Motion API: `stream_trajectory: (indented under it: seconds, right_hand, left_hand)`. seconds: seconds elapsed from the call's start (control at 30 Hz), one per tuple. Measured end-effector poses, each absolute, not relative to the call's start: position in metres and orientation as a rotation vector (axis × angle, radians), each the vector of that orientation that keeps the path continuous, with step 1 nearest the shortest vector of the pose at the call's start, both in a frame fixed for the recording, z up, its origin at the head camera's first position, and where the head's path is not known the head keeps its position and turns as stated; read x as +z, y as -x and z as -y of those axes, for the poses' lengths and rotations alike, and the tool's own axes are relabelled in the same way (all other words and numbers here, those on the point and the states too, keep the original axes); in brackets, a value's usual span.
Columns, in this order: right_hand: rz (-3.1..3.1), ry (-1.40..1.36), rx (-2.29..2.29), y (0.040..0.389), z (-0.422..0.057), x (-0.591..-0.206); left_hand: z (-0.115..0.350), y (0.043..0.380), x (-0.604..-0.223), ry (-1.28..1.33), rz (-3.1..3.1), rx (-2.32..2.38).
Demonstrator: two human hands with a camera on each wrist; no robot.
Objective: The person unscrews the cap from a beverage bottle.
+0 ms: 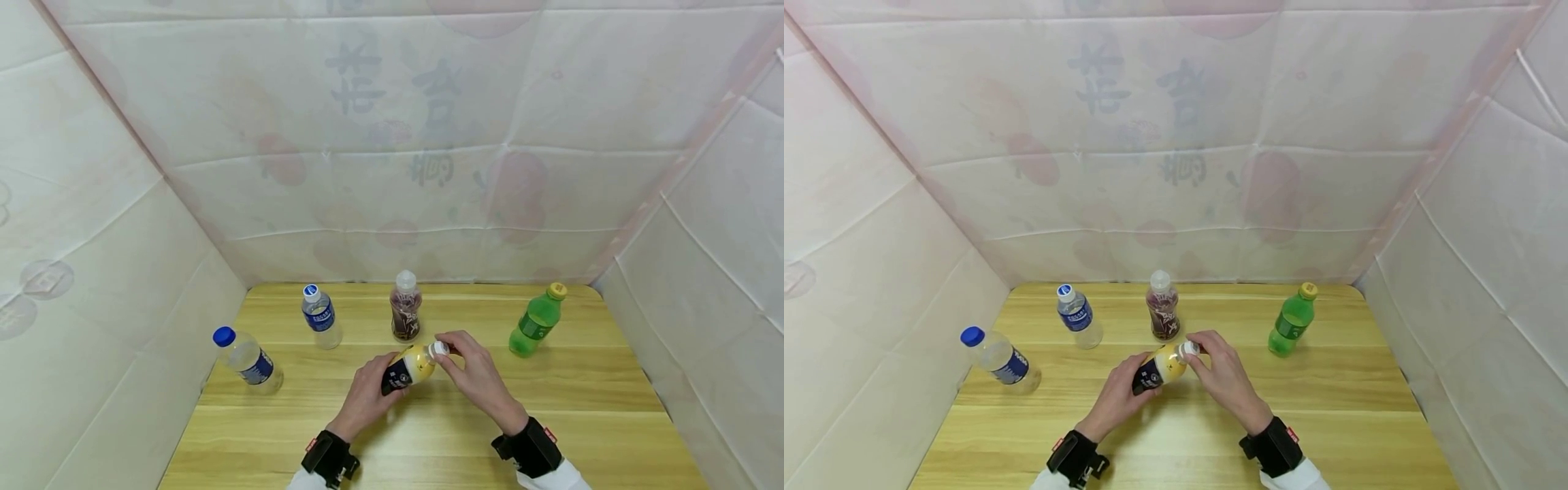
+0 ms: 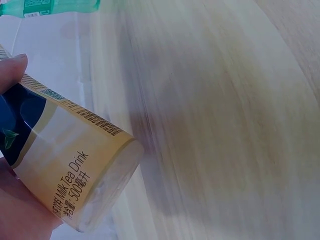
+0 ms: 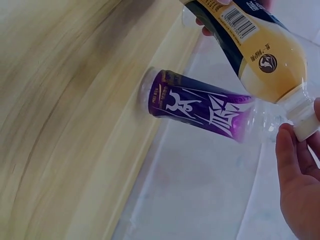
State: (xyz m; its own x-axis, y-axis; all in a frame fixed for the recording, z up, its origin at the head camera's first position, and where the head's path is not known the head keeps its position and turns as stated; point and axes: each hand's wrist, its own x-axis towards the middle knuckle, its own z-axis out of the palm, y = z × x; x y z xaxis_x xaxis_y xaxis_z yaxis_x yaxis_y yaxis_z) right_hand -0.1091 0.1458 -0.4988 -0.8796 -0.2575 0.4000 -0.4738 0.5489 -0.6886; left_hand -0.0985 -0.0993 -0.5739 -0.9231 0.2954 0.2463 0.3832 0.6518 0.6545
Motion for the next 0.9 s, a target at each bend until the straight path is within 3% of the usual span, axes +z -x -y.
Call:
stream_trajectory:
  seconds: [0.43, 0.9]
  right_hand:
    - [2.529, -0.572, 1.177, 0.108, -0.154, -0.505]
    - [2.604, -0.728, 0.758, 0.112, -0.164, -0.551]
  left_hand:
    - [0.102, 0.099, -0.578, 0.519, 2.719, -1.175]
    - [0.106, 0.098, -0.580, 0.512, 2.709, -1.191]
